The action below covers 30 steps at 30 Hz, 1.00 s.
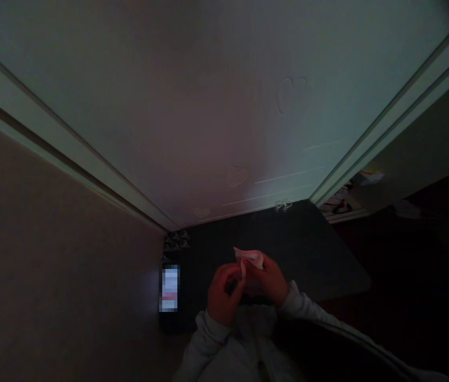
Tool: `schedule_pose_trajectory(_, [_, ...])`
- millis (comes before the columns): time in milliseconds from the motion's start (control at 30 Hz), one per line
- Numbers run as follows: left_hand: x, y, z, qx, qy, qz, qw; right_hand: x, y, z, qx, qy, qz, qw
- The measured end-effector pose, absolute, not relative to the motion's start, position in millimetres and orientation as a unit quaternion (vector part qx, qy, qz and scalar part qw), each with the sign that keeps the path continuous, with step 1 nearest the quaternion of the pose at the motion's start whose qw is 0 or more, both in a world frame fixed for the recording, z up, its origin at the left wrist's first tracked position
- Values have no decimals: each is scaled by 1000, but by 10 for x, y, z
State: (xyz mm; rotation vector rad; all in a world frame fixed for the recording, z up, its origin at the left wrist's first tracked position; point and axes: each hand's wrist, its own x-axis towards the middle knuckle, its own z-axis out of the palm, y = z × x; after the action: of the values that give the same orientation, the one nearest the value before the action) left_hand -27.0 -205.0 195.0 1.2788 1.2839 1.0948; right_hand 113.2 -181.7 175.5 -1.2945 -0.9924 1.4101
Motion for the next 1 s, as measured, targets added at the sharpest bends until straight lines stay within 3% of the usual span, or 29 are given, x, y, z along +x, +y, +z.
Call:
schedule_pose_trajectory(267, [-302, -1965, 1703, 231, 548, 487, 639, 1079, -1887, 1841, -501, -477, 547, 470])
schedule_pose_trajectory(500, [-298, -1947, 1695, 114, 532, 444, 712, 1110, -1873, 1797, -474, -596, 473, 442])
schedule_pose_trajectory(733, [-304, -1923, 1770, 176, 545, 396, 718, 1135, -1858, 1773, -463, -667, 437, 386])
schedule_pose_trajectory(1000, [-295, -1940, 2085, 417, 584, 382, 583, 1116, -1901, 1730, -530, -562, 506, 385])
